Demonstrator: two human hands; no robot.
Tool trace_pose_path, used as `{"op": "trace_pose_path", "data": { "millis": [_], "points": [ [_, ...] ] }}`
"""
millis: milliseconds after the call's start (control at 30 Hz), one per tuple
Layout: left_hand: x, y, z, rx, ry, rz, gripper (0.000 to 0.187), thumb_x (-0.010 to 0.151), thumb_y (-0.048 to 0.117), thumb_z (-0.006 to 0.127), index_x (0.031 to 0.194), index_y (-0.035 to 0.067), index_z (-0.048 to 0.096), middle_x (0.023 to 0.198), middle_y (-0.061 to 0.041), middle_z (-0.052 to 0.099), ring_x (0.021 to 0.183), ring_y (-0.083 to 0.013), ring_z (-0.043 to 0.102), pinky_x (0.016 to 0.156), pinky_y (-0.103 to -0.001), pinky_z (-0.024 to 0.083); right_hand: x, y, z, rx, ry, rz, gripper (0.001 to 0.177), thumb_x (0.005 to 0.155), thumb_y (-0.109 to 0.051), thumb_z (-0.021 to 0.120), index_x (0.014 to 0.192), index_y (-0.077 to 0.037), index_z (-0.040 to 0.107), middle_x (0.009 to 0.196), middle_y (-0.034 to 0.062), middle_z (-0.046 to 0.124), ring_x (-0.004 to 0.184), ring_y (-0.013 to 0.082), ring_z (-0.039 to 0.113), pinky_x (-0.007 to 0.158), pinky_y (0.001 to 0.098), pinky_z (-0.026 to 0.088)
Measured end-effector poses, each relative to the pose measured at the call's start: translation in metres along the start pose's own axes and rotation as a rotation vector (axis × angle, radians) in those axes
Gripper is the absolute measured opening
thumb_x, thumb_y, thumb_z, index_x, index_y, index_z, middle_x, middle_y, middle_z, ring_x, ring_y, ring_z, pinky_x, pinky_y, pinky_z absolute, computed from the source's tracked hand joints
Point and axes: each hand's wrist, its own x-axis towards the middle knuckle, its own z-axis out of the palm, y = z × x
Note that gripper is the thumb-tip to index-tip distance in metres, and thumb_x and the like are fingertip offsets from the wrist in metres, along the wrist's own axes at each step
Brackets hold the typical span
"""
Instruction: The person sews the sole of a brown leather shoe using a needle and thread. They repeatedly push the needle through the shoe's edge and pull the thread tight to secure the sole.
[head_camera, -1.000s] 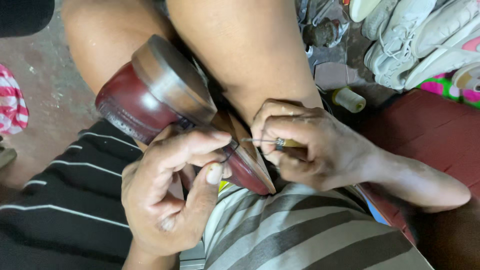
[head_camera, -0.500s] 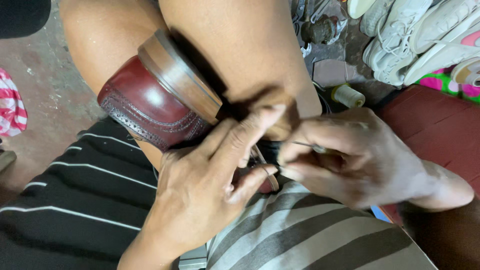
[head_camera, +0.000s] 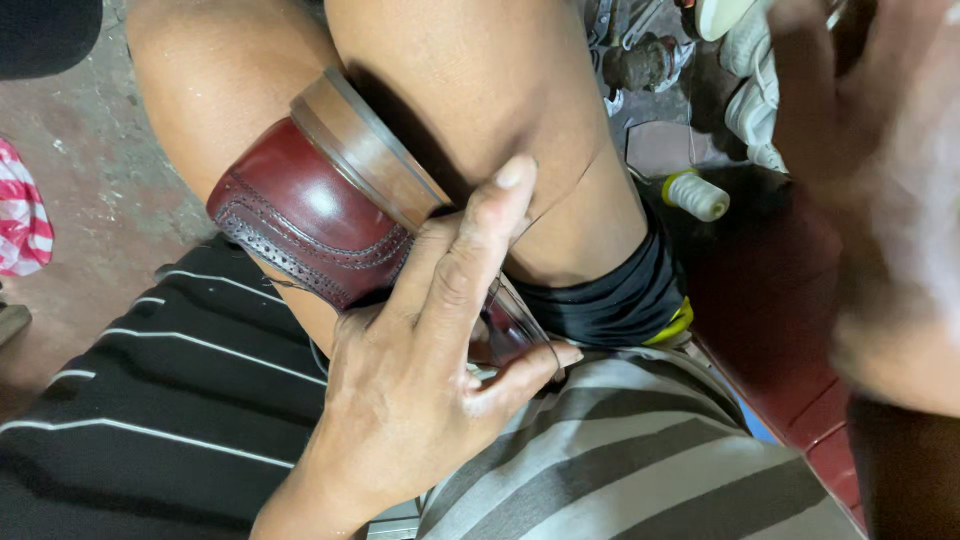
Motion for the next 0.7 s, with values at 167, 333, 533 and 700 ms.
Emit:
{"op": "trace_pose_path", "data": {
  "millis": [167, 333, 533, 700],
  "points": [
    [0.007, 0.006, -0.002, 0.046, -0.007, -0.013, 0.097, 0.076, 0.023, 0.090, 0.153, 0.007, 0.033, 0.127, -0.012, 0.063, 0.087, -0.0199, 0.070, 0.075, -0.032, 0.060, -0.042, -0.025, 0.004, 0.836, -0.354, -0.079, 0.046, 0.084, 0.009, 0.054, 0.130, 0.007, 0.047, 0.105, 0.0221, 0.062, 0.074, 0.0302, 0.060, 0.063, 0.0405, 0.053],
    [0.004, 0.003, 0.003, 0.160, 0.021, 0.084, 0.087, 0.077, 0.021, 0.088, 0.149, 0.004, 0.042, 0.132, -0.015, 0.061, 0.106, -0.0288, 0.071, 0.088, -0.039, 0.058, -0.058, -0.052, 0.025, 0.633, -0.262, -0.427, 0.029, 0.104, -0.004, 0.056, 0.131, 0.001, 0.046, 0.107, 0.0155, 0.070, 0.087, 0.0243, 0.071, 0.077, 0.0358, 0.059],
    [-0.035, -0.012, -0.004, 0.106, 0.490, -0.048, 0.028, 0.085, 0.002, 0.071, 0.112, 0.002, 0.067, 0.128, -0.019, 0.058, 0.087, -0.0156, 0.064, 0.079, -0.027, 0.052, -0.040, -0.060, 0.024, 1.520, -0.316, 0.207, 0.036, 0.100, -0.015, 0.050, 0.134, -0.003, 0.053, 0.088, 0.0002, 0.056, 0.074, 0.0100, 0.055, 0.068, 0.0256, 0.050],
    [-0.061, -0.058, -0.014, 0.200, 0.655, -0.060, 0.019, 0.095, 0.010, 0.066, 0.110, -0.003, 0.065, 0.123, -0.018, 0.058, 0.102, -0.0199, 0.061, 0.089, -0.029, 0.047, -0.036, -0.059, 0.015, 1.455, -0.486, 0.133, 0.058, 0.094, -0.003, 0.066, 0.146, -0.003, 0.041, 0.094, -0.0008, 0.051, 0.072, 0.0064, 0.046, 0.060, 0.0201, 0.041]
  ]
}}
